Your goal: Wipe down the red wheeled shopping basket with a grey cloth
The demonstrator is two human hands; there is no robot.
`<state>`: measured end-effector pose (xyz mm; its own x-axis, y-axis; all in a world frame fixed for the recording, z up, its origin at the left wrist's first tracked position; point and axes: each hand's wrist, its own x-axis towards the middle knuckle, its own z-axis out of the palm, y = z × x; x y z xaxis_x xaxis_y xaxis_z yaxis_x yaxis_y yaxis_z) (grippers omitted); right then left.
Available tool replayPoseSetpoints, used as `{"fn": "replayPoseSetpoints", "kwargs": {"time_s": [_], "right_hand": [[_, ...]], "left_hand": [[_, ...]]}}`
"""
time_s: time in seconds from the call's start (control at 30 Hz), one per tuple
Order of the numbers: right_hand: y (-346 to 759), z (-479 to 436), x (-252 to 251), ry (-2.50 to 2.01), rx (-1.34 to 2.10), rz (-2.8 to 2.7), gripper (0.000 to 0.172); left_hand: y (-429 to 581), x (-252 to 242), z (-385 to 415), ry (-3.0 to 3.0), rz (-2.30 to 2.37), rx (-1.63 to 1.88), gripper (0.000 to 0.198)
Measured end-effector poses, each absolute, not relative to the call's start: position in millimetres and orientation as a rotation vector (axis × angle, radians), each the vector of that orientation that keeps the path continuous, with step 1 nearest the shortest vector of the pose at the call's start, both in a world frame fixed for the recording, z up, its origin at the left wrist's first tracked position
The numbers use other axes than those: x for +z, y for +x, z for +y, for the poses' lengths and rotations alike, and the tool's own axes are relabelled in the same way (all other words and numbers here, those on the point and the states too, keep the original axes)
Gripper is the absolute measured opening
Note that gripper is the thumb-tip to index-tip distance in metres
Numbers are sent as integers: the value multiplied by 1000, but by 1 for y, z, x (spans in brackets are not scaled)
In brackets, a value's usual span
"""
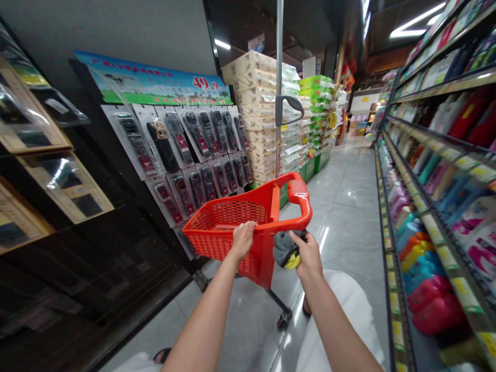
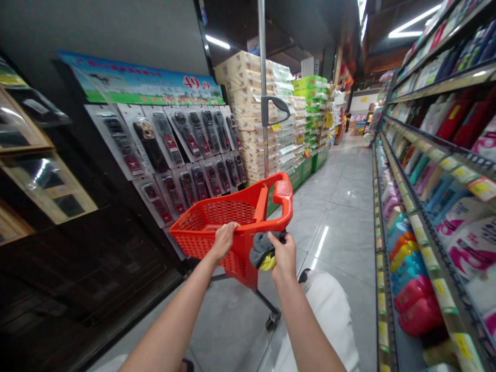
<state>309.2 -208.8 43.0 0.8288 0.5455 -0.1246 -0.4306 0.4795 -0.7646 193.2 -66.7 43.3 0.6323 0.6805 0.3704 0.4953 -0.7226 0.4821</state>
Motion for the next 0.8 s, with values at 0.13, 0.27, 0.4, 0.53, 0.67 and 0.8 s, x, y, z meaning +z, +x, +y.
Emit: {"fn": "replayPoseSetpoints", "kwargs": {"time_s": [0.13, 0.27, 0.4, 0.53, 0.67, 0.8], "right_hand": [[322, -217, 46, -997, 249, -155, 46], [352, -227, 55, -1310, -262, -367, 43], [365, -233, 75, -1692, -541, -753, 33], [348, -231, 85, -1980, -655, -1087, 29], [348, -229, 87, -1973, -677, -1342, 29], [350, -222, 82, -1996, -726, -1122, 30]], "left_hand": [[197, 42, -71, 2498, 926, 796, 55], [201, 42, -79, 2464, 916, 809, 56], [209, 44, -87, 2439, 941, 778, 57], [215, 46, -91, 2455, 977, 711, 57], [216, 48, -93, 2445, 962, 707, 58], [219, 50, -94, 2368, 942, 706, 63]]}}
